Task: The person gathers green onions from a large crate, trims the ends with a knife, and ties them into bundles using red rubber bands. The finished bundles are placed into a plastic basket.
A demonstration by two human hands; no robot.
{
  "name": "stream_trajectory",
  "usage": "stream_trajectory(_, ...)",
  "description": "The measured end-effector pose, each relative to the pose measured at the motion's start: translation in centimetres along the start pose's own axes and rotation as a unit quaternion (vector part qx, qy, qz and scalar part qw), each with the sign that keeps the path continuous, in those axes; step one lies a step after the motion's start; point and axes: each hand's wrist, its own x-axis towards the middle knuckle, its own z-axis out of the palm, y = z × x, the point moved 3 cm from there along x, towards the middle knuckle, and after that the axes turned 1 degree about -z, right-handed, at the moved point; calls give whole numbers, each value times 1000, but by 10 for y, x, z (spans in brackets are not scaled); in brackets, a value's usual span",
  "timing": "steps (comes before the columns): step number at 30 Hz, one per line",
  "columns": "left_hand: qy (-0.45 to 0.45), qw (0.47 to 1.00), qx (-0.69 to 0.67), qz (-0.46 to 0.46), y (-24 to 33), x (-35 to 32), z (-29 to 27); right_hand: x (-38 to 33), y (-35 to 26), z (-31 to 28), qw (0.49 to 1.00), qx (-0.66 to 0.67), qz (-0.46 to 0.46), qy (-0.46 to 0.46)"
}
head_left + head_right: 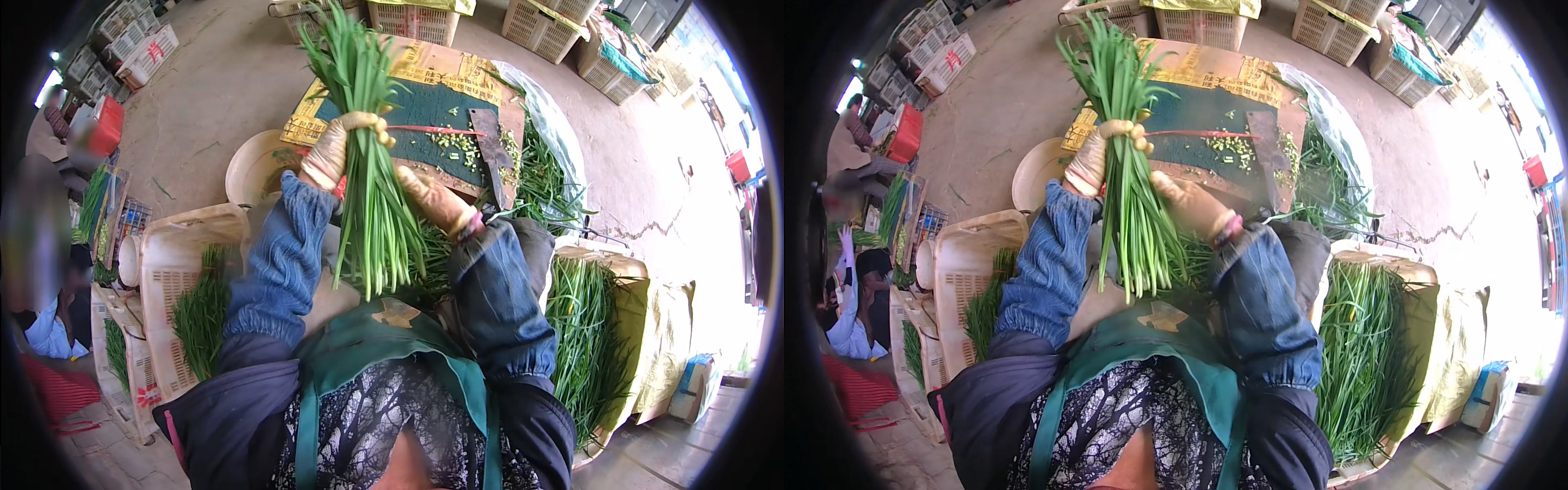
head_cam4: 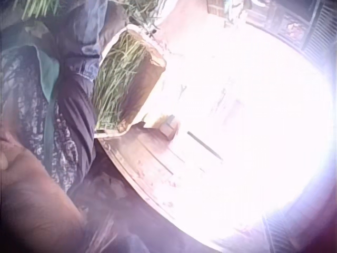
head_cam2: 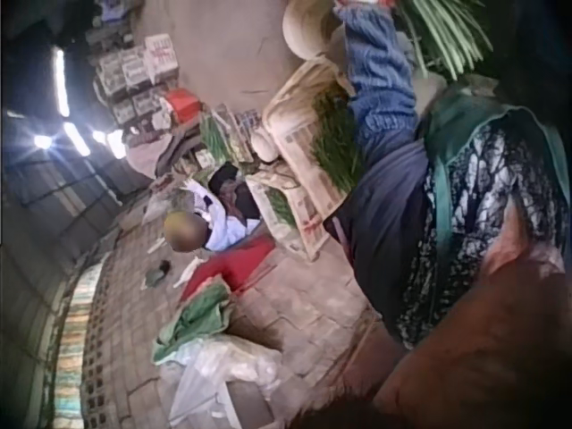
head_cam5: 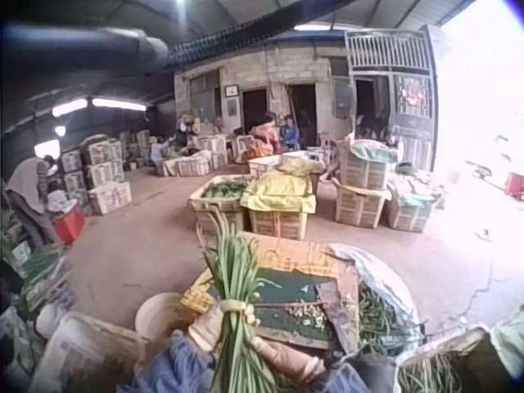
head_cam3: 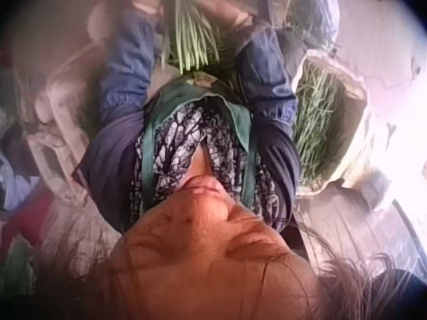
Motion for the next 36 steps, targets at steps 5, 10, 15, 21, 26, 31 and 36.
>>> stream_trajectory(5, 45, 996, -29, 65, 22, 5, -30, -36, -19, -9, 988, 22, -114, 102)
stream_trajectory(10, 83, 993, -24, 81, 26, 1, -37, -40, -39, 18, 908, -393, -69, 131)
stream_trajectory(15, 150, 980, -74, 109, 47, 0, -69, -67, 9, -31, 914, -392, -99, 32)
stream_trajectory(21, 148, 972, -75, 167, 92, -3, -117, -106, 68, -47, 847, -516, 23, -126)
stream_trajectory(26, 146, 976, -45, 152, 79, 13, -97, -48, -10, -10, 984, -110, -100, 99)
stream_trajectory(31, 73, 994, 9, 86, 57, 75, -50, 6, 8, 1, 996, -1, -87, 19)
stream_trajectory(36, 5, 995, 70, 67, 53, 175, -43, 48, 18, -41, 979, -96, -30, 177)
